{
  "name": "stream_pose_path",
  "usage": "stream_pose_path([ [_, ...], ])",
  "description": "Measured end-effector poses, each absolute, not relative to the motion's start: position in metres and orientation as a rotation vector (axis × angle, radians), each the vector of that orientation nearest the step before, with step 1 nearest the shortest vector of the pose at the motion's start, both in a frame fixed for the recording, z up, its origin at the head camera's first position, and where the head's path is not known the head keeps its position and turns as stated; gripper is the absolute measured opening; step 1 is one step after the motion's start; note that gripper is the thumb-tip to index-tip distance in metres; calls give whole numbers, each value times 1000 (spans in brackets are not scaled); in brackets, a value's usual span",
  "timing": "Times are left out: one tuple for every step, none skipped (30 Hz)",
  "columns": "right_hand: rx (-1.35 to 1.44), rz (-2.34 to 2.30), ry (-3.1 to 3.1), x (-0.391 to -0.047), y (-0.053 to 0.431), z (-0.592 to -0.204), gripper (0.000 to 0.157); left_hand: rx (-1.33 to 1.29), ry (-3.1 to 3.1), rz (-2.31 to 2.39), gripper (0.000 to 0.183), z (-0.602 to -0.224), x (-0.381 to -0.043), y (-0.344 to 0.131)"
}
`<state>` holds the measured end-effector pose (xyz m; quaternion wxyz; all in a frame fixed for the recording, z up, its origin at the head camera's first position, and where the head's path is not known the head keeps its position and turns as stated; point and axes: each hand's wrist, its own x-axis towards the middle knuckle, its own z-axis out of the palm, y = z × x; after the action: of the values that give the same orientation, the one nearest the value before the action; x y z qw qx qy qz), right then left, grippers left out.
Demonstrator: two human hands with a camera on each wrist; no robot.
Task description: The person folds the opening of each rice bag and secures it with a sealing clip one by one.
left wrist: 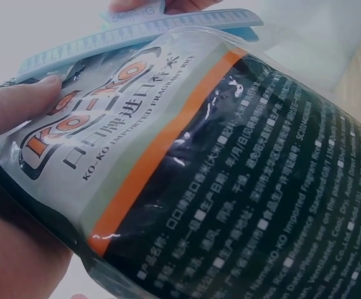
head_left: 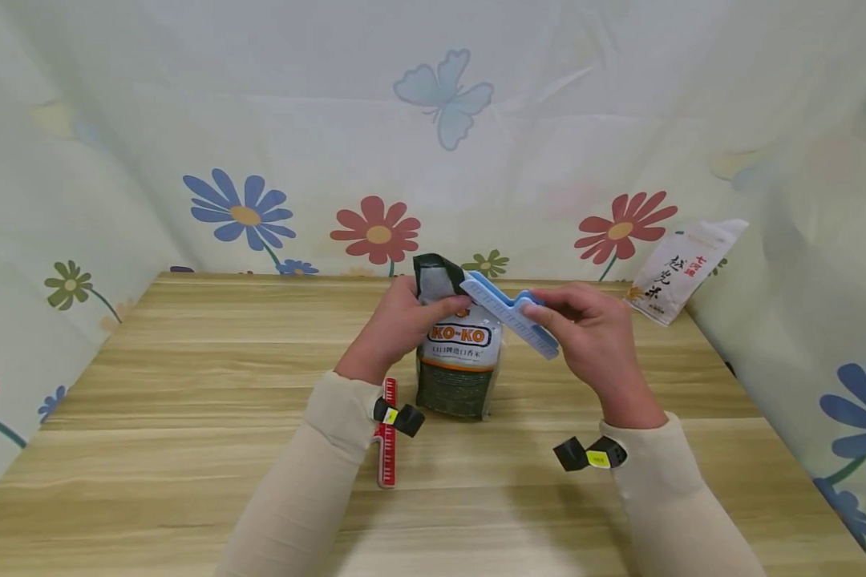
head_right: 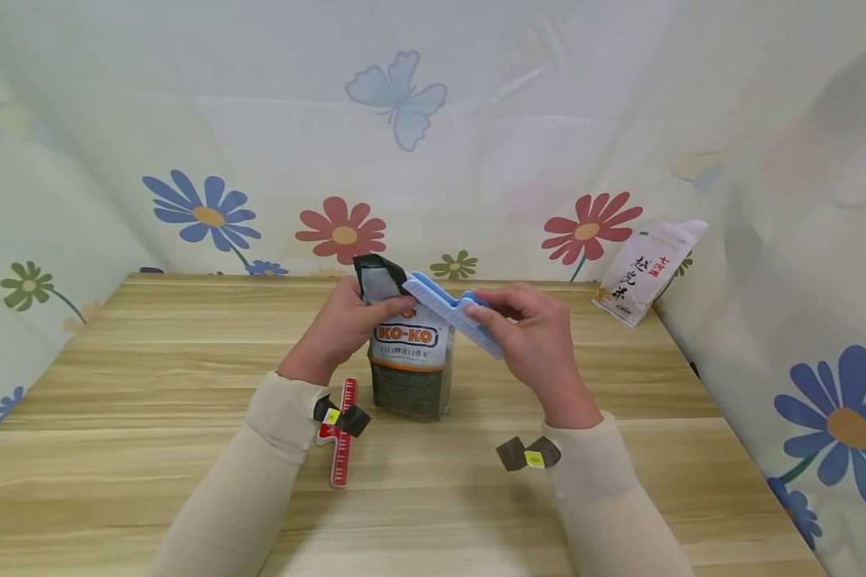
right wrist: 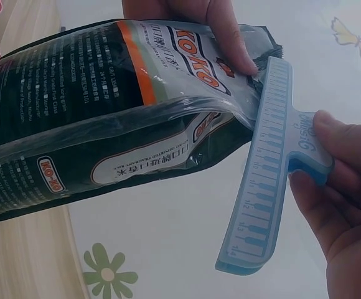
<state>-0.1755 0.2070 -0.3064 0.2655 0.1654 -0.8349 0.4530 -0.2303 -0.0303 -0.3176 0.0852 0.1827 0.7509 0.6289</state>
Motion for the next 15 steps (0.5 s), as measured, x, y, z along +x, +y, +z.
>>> stream_pose_path([
  [450,1225,-2254,-176,207,-306,21,545,2238,1875,26,-318,-230,-31],
  [455,1228,-2251,-176,206,-307,21,544,2237,1875,26,-317,-230,-31],
  [458,1228,-2249,-176,206,-307,21,542,2237,1874,26,-317,-230,-31],
  [462,1230,-2245,-177,206,-307,21,540,2238,1871,26,-317,-230,-31],
  [466,1229,-2242,-177,205,-307,21,542,2239,1868,26,-317,-230,-31],
  [471,1231,-2237,-177,205,-307,21,540,2241,1866,27,-317,-230,-31],
  [473,1232,-2235,-178,204,-307,21,539,2243,1863,27,-317,-230,-31],
  [476,1235,-2230,-178,204,-307,21,540,2244,1861,27,-317,-230,-31],
  [478,1237,-2225,-178,203,-307,21,544,2244,1859,27,-316,-230,-31],
  [481,1238,-2222,-178,203,-307,21,548,2242,1859,27,-316,-230,-31],
  [485,1236,-2219,-179,203,-307,21,551,2238,1861,27,-316,-230,-32],
  [489,1237,-2216,-179,202,-306,21,550,2235,1861,27,-316,-230,-32],
  [493,1235,-2213,-179,202,-306,21,553,2232,1862,27,-316,-231,-32],
  [497,1234,-2210,-179,202,-306,22,555,2229,1863,27,-317,-231,-32],
  [499,1232,-2208,-179,201,-306,22,559,2226,1865,27,-317,-231,-32],
])
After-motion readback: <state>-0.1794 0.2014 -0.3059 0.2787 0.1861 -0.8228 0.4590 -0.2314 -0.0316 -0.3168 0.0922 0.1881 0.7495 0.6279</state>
